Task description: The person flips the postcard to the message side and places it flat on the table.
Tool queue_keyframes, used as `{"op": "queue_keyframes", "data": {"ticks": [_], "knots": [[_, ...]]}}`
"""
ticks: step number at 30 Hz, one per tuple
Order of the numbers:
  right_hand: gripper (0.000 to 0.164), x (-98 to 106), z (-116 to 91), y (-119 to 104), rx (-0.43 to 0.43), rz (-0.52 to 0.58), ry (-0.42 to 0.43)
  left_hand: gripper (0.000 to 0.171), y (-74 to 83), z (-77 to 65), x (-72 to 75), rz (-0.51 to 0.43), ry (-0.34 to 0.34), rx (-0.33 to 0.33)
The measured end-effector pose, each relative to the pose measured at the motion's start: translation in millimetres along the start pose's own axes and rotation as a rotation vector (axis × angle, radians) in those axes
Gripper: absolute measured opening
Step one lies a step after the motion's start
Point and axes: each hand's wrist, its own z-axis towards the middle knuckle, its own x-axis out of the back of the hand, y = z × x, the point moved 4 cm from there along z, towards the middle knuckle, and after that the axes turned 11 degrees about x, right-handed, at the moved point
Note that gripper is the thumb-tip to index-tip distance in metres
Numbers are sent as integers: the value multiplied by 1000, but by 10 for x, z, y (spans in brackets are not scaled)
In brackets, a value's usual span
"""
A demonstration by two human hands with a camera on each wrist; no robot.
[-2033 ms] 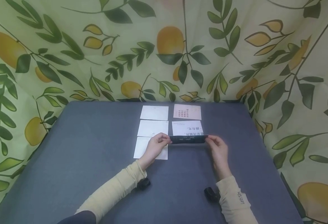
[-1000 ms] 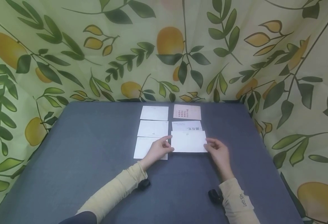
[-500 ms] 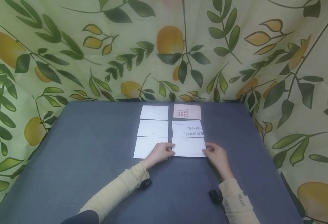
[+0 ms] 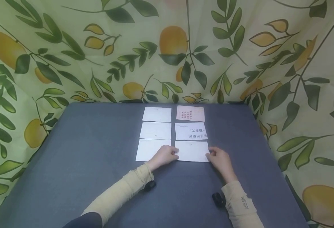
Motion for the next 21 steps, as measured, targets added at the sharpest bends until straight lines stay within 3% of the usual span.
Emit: {"op": "queue_keyframes", "data": {"ticks": [4, 12, 21], "knots": [[38, -14, 1, -8, -2, -18, -25, 47, 19, 14, 3, 24, -13, -15], [36, -47, 19, -8, -12, -70, -75, 48, 53, 23, 17, 69, 2, -27], [35, -73, 30, -5, -28, -55, -106, 42, 28, 45, 7, 119, 12, -20]]}}
